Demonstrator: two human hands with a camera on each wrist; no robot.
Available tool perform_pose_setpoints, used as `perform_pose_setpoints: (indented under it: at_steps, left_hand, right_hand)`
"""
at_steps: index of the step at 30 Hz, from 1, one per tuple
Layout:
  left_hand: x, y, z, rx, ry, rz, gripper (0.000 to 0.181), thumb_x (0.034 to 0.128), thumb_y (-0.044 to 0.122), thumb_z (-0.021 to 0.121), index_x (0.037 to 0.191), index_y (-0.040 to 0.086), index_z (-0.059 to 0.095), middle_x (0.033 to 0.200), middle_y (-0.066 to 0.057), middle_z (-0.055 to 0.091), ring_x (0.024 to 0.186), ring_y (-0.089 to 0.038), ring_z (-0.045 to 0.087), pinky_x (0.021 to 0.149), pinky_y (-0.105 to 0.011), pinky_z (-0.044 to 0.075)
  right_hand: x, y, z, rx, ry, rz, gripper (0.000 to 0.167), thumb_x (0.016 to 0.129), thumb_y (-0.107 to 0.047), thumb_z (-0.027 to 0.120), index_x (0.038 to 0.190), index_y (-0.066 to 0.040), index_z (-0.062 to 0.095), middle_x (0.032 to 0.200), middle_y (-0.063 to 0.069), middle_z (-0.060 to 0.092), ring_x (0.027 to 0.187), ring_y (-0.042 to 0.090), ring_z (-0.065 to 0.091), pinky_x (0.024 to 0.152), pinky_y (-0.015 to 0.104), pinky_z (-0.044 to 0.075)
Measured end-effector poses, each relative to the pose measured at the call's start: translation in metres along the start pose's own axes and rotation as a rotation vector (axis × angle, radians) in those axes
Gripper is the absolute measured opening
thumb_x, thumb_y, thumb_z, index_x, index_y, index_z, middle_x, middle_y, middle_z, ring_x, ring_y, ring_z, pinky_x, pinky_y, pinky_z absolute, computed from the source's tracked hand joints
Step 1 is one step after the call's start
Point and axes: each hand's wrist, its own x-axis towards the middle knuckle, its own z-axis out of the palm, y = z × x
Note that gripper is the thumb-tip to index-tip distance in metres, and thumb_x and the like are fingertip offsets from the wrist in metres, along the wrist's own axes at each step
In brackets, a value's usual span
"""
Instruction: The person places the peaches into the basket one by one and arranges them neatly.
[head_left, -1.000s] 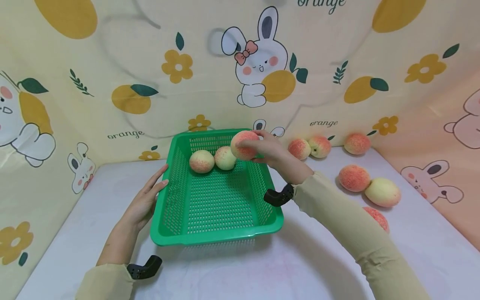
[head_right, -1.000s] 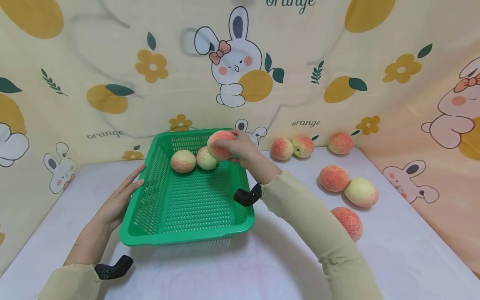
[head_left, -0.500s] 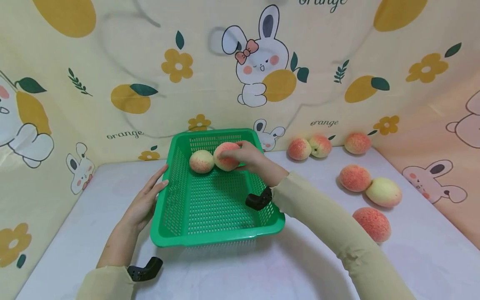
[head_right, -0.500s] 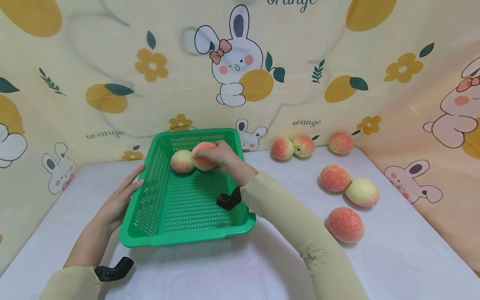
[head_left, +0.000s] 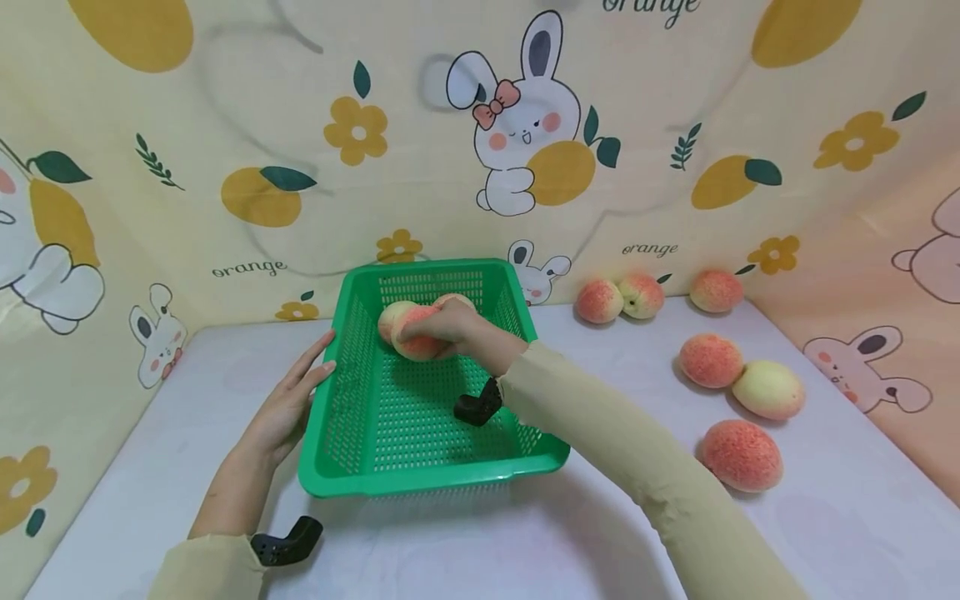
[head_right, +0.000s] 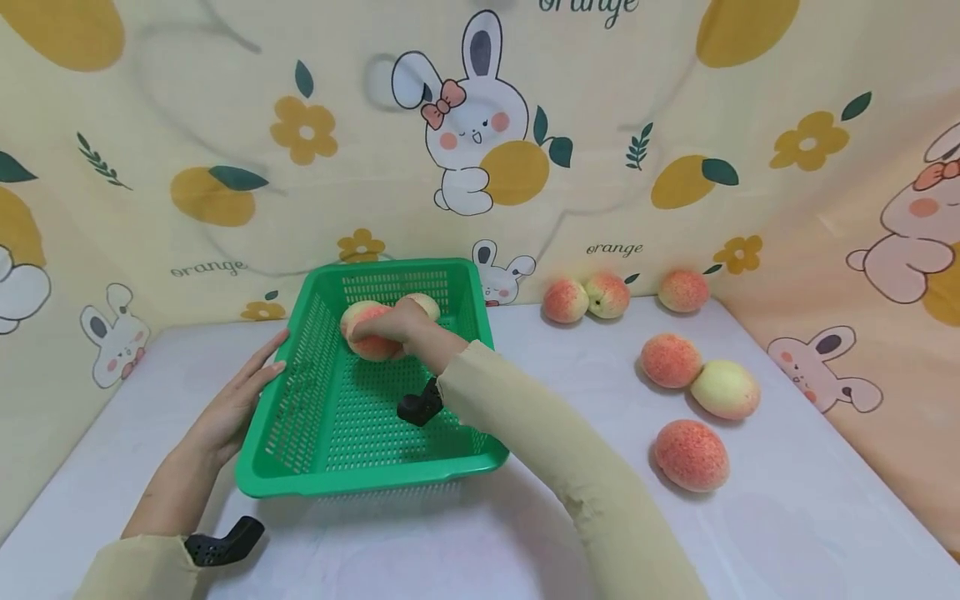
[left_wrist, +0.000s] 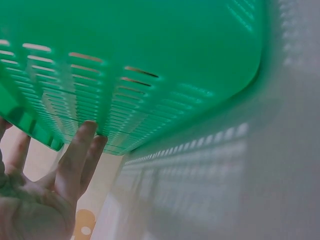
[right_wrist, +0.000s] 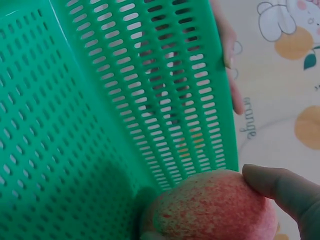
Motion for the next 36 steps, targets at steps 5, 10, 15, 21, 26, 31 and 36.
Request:
perform_pose_setpoints:
  at_steps: [5,10,15,21,26,31,36]
  left_hand:
    - [0.000,0.001,-0.001,-0.003,-0.003,-0.008,0.060,0.0984,0.045,0.049,0.151,0.044,0.020,0.155,-0.007,0.015,0.104,-0.008,0.059,0.084,-0.026,0.051]
    - [0.001,0.002,0.000,-0.003,0.001,-0.020,0.060,0.0981,0.045,0.049,0.151,0.044,0.019,0.155,-0.008,0.016,0.104,-0.007,0.060,0.084,-0.026,0.051]
    - [0.000,0.003,0.000,0.001,0.004,-0.023,0.061,0.0982,0.045,0.049,0.151,0.044,0.019,0.153,-0.009,0.020,0.102,-0.007,0.061,0.083,-0.027,0.052]
    - [0.000,0.003,-0.001,0.005,-0.008,-0.019,0.060,0.0985,0.046,0.048,0.151,0.044,0.018,0.152,-0.008,0.021,0.104,-0.009,0.060,0.085,-0.027,0.051]
    - [-0.001,0.004,-0.003,0.018,-0.011,-0.015,0.059,0.0991,0.045,0.047,0.151,0.044,0.018,0.156,-0.007,0.014,0.108,-0.011,0.056,0.087,-0.029,0.049]
    - [-0.004,0.002,-0.004,0.007,-0.012,-0.016,0.059,0.1000,0.043,0.046,0.151,0.043,0.017,0.152,-0.009,0.019,0.099,-0.008,0.060,0.084,-0.029,0.051]
    - [-0.002,0.004,0.001,-0.005,-0.018,0.003,0.060,0.1003,0.042,0.047,0.152,0.040,0.017,0.155,-0.009,0.015,0.101,-0.008,0.059,0.084,-0.029,0.051]
  right_hand:
    - [0.006,0.002,0.011,0.039,-0.065,0.046,0.097,0.081,-0.012,0.073,0.151,0.000,0.007,0.144,0.022,0.034,0.121,0.035,0.050,0.092,0.054,0.049]
    - [0.010,0.008,0.020,0.023,-0.087,0.084,0.088,0.081,-0.014,0.073,0.149,-0.001,0.019,0.140,0.020,0.038,0.117,0.035,0.053,0.087,0.049,0.054]
    - [0.013,0.013,0.028,0.000,-0.084,0.106,0.076,0.077,-0.013,0.077,0.138,-0.002,0.034,0.130,0.019,0.046,0.112,0.036,0.056,0.085,0.050,0.054]
    - [0.017,0.014,0.032,-0.011,-0.073,0.129,0.081,0.076,-0.012,0.079,0.140,-0.002,0.031,0.130,0.020,0.045,0.113,0.037,0.056,0.085,0.048,0.055]
    - [0.022,0.011,0.033,-0.010,-0.080,0.131,0.081,0.079,-0.014,0.076,0.144,-0.002,0.029,0.137,0.018,0.043,0.118,0.033,0.053,0.083,0.044,0.056]
    - [0.024,0.012,0.036,0.046,-0.087,0.158,0.093,0.081,-0.011,0.074,0.151,-0.004,0.015,0.149,0.018,0.029,0.131,0.034,0.042,0.085,0.044,0.055]
    - [0.023,0.012,0.026,0.036,-0.091,0.136,0.089,0.082,-0.009,0.072,0.150,-0.001,0.016,0.148,0.020,0.029,0.132,0.035,0.040,0.086,0.045,0.055]
